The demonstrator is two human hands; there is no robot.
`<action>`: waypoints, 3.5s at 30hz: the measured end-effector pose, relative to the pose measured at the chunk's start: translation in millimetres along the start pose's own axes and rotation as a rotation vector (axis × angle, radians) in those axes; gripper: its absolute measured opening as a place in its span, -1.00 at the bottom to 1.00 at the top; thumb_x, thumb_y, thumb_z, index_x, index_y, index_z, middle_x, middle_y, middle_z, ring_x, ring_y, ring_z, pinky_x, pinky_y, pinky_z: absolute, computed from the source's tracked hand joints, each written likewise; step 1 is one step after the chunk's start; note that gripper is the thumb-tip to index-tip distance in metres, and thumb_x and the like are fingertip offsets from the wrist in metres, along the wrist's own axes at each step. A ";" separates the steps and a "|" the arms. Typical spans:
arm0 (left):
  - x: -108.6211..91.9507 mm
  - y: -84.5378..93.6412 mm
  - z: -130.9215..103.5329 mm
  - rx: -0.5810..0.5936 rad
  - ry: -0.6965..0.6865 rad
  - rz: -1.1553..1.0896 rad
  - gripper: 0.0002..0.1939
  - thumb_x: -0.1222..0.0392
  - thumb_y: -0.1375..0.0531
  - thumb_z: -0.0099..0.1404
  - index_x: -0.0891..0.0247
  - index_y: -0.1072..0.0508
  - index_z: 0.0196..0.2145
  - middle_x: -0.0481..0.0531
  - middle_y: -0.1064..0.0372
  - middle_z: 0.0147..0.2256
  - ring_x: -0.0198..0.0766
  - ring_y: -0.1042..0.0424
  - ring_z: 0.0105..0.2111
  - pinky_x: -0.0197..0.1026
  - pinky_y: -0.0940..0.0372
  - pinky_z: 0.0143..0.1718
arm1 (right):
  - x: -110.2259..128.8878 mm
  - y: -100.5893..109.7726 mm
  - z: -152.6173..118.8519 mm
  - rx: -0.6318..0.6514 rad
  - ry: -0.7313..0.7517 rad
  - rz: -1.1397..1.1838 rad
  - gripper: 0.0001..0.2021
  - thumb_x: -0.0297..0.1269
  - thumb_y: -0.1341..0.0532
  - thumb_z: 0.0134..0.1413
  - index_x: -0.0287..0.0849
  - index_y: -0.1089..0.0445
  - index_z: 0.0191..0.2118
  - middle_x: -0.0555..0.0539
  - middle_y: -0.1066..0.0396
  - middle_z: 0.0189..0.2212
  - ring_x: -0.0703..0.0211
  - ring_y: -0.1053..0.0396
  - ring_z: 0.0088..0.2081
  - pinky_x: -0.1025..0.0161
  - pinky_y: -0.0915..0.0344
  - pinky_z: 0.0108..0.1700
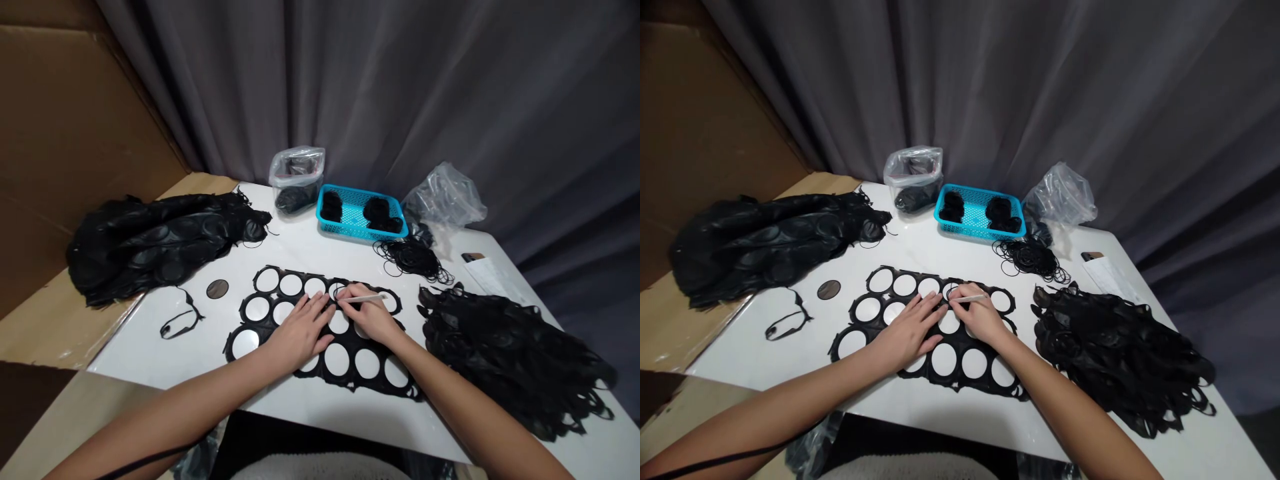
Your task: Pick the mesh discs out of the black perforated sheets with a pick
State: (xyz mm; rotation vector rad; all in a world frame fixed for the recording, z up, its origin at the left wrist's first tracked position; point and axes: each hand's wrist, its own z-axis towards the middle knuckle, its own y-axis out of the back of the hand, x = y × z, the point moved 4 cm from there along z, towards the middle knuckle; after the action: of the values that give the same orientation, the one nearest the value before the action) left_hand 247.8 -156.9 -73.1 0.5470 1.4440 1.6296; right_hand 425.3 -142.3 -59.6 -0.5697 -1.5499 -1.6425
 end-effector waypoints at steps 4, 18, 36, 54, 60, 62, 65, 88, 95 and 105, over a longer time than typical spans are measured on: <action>0.9 -1.5 -1.4 0.004 0.013 -0.021 -0.42 0.04 -0.17 0.41 0.31 -0.19 0.29 0.33 -0.12 0.31 0.06 -0.10 0.33 0.14 -0.06 0.32 | 6.2 -4.2 -9.1 -0.022 0.093 -0.074 -0.87 -0.34 -0.13 0.27 -0.07 -0.35 -0.34 -0.10 -0.50 -0.18 0.01 -0.39 -0.09 0.07 -0.29 -0.04; 6.1 4.6 -2.0 0.011 -0.019 -0.026 -0.46 0.08 -0.19 0.40 0.27 -0.21 0.26 0.29 -0.14 0.30 0.05 -0.12 0.32 0.15 -0.11 0.30 | -48.2 94.8 28.2 -0.482 -0.129 -0.399 -0.87 -0.33 -0.10 0.20 -0.12 -0.37 -0.34 -0.18 -0.53 -0.26 -0.06 -0.38 -0.23 0.10 -0.20 -0.17; -6.9 1.0 47.9 0.022 -0.034 -0.230 -0.43 0.06 -0.21 0.40 0.23 -0.19 0.28 0.28 -0.08 0.33 0.08 -0.07 0.35 0.16 -0.09 0.31 | -34.8 65.4 -14.4 -0.280 -0.300 0.281 -0.81 -0.11 -0.25 0.08 -0.12 -0.41 -0.37 -0.08 -0.53 -0.32 0.12 -0.39 -0.33 0.22 -0.29 -0.28; 16.7 13.8 113.6 0.033 0.308 -1.385 -0.48 0.19 -0.32 0.22 0.26 -0.30 0.10 -0.07 -0.41 -0.39 -0.22 -0.51 -0.33 -0.12 -0.35 -0.16 | -7.8 43.9 -40.5 0.145 -0.451 1.335 -0.68 -0.22 -0.48 -0.09 -0.13 -0.30 -0.42 -0.10 -0.49 -0.23 0.30 -0.32 -0.39 0.40 -0.12 -0.53; -0.6 2.3 74.5 -0.004 0.109 -0.567 -0.77 0.24 -0.22 0.34 0.21 -0.42 -0.04 0.15 -0.41 0.03 -0.03 -0.40 0.06 0.03 -0.29 0.10 | -39.4 58.2 -23.5 -0.274 -0.416 0.916 -0.70 -0.21 -0.46 -0.09 -0.14 -0.31 -0.51 -0.04 -0.48 -0.35 0.24 -0.31 -0.36 0.30 -0.22 -0.32; -8.5 -3.8 57.9 0.036 -0.008 -0.304 -0.65 0.20 -0.23 0.35 0.24 -0.38 0.08 0.22 -0.28 0.21 0.08 -0.24 0.25 0.14 -0.14 0.25 | -43.2 53.8 -22.2 -0.244 -0.378 0.692 -0.71 -0.18 -0.41 -0.05 -0.14 -0.29 -0.51 -0.06 -0.51 -0.31 0.18 -0.36 -0.30 0.24 -0.24 -0.22; -12.5 -11.0 43.7 0.071 -0.066 -0.120 -0.51 0.13 -0.19 0.41 0.28 -0.28 0.23 0.24 -0.12 0.32 0.08 -0.07 0.35 0.17 0.02 0.34 | -42.0 42.2 -24.3 -0.135 -0.307 0.430 -0.79 -0.16 -0.32 0.04 -0.13 -0.33 -0.45 -0.08 -0.53 -0.25 0.10 -0.40 -0.23 0.17 -0.25 -0.14; -10.9 -14.0 42.8 0.068 -0.054 -0.068 -0.51 0.09 -0.14 0.43 0.23 -0.26 0.26 0.18 -0.06 0.36 0.03 -0.01 0.37 0.11 0.01 0.35 | -34.0 34.4 -24.8 -0.114 -0.110 0.091 -0.84 -0.27 -0.20 0.19 -0.11 -0.31 -0.42 -0.06 -0.48 -0.29 0.08 -0.41 -0.23 0.14 -0.31 -0.14; -9.8 -11.4 43.3 0.077 0.010 -0.065 -0.47 0.09 -0.23 0.36 0.13 -0.29 0.25 0.22 0.11 0.40 0.27 0.21 0.40 0.27 0.03 0.32 | -22.5 31.4 -24.3 -0.104 0.161 -0.379 -0.83 -0.38 -0.01 0.31 -0.13 -0.32 -0.25 -0.20 -0.45 -0.24 -0.04 -0.35 -0.14 0.05 -0.28 -0.07; -6.4 -5.9 55.0 0.063 -0.008 -0.014 -0.56 0.02 -0.24 0.36 0.14 -0.36 0.14 0.25 0.08 0.39 0.30 0.08 0.37 0.33 0.03 0.28 | -77.2 124.1 -26.8 -0.524 -0.403 -0.076 -0.77 -0.11 -0.22 0.11 -0.07 -0.22 -0.45 -0.06 -0.42 -0.49 0.12 -0.32 -0.49 0.19 -0.24 -0.43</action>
State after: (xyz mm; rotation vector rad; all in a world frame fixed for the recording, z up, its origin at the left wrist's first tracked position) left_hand 296.5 -131.2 -64.6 0.5776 1.4942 1.5733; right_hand 573.4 -142.5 -47.1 -1.1910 -1.4134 -2.1016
